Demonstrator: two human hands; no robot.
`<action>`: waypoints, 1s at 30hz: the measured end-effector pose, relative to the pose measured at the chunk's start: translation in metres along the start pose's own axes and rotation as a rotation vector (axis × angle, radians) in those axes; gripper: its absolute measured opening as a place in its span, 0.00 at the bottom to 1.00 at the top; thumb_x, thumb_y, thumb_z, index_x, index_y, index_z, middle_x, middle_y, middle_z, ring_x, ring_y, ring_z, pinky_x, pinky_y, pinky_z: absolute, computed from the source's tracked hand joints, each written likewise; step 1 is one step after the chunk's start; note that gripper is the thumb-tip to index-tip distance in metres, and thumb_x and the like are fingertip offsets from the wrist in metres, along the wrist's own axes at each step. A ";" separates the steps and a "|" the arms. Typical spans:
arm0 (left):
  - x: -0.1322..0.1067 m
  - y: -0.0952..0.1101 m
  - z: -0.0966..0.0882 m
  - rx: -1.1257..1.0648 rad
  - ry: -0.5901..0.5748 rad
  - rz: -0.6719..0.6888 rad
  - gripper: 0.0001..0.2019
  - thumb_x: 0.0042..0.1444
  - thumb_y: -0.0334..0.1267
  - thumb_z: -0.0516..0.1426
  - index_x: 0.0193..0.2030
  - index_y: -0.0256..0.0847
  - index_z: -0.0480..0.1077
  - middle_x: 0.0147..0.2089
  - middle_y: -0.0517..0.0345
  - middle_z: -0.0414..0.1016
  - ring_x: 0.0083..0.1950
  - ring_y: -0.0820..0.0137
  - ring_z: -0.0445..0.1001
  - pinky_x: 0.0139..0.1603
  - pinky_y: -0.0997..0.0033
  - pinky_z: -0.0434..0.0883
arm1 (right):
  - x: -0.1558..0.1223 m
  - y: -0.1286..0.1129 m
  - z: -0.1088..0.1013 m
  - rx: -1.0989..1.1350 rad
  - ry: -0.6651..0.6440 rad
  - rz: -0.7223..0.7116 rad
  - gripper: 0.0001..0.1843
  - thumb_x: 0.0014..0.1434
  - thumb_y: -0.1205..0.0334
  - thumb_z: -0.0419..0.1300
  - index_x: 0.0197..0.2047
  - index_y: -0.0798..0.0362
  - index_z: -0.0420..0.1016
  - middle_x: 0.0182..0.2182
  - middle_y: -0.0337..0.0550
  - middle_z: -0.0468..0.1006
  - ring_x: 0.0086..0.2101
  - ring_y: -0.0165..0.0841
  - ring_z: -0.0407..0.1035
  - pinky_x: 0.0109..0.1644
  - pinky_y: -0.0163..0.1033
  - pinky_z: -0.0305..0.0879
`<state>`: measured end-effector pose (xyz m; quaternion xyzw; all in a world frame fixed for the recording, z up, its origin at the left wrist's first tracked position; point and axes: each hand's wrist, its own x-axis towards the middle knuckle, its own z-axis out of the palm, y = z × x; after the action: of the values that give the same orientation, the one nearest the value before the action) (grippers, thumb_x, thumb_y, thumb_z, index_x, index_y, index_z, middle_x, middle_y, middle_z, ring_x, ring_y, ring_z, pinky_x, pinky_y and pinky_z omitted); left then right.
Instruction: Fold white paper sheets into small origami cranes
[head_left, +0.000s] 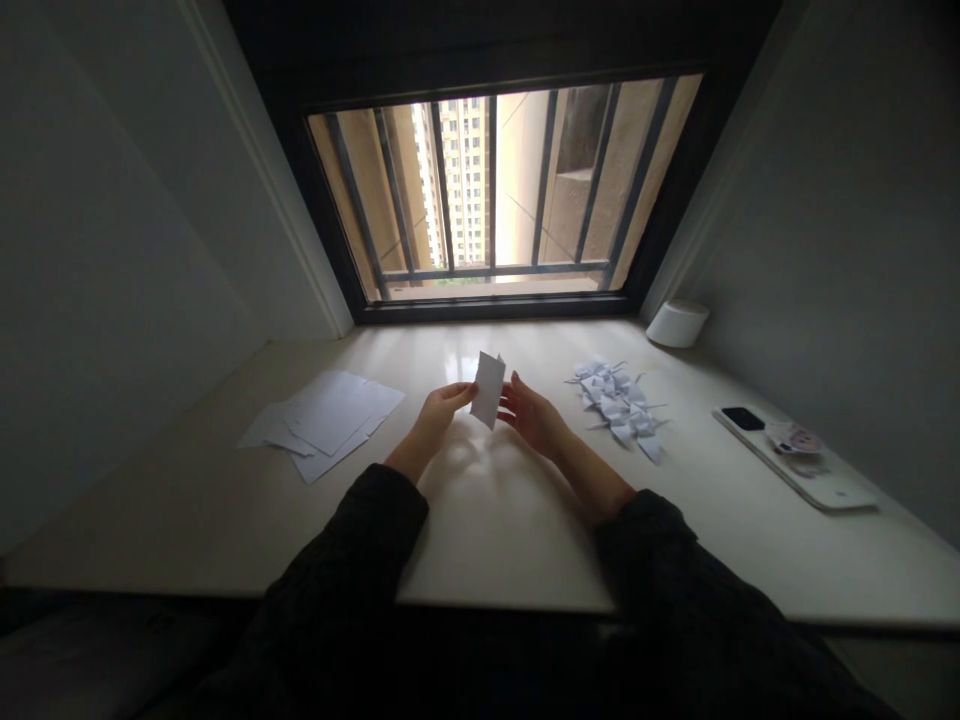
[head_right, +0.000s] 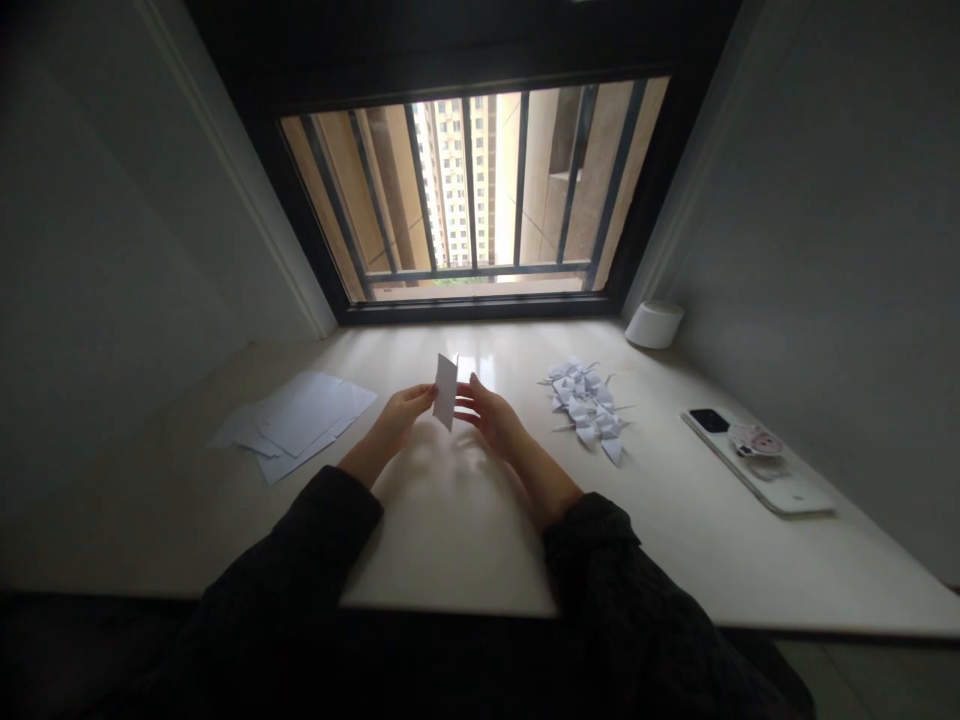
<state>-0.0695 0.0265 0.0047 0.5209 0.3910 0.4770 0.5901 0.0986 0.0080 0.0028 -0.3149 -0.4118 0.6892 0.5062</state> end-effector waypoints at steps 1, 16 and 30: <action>0.001 -0.001 -0.002 -0.017 0.015 -0.017 0.19 0.45 0.50 0.64 0.37 0.35 0.77 0.37 0.50 0.78 0.42 0.62 0.72 0.49 0.62 0.64 | 0.000 0.001 -0.001 0.011 0.028 -0.001 0.23 0.48 0.39 0.61 0.36 0.49 0.78 0.41 0.44 0.79 0.43 0.39 0.70 0.44 0.40 0.65; 0.008 -0.005 -0.009 0.015 0.188 -0.068 0.19 0.42 0.52 0.64 0.33 0.37 0.74 0.39 0.50 0.76 0.42 0.67 0.72 0.45 0.67 0.65 | 0.009 0.009 -0.026 -0.132 0.491 -0.140 0.19 0.43 0.45 0.66 0.32 0.52 0.76 0.31 0.46 0.79 0.32 0.37 0.74 0.31 0.39 0.70; 0.017 0.000 -0.021 0.072 -0.017 -0.116 0.24 0.43 0.54 0.63 0.40 0.35 0.74 0.38 0.49 0.77 0.36 0.67 0.74 0.36 0.69 0.66 | 0.010 0.010 -0.029 -0.193 0.551 -0.165 0.24 0.35 0.49 0.71 0.34 0.55 0.80 0.26 0.42 0.79 0.24 0.31 0.69 0.24 0.35 0.63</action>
<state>-0.0852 0.0481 0.0020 0.5225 0.4324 0.4232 0.6008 0.1161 0.0230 -0.0196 -0.5020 -0.3468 0.4924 0.6207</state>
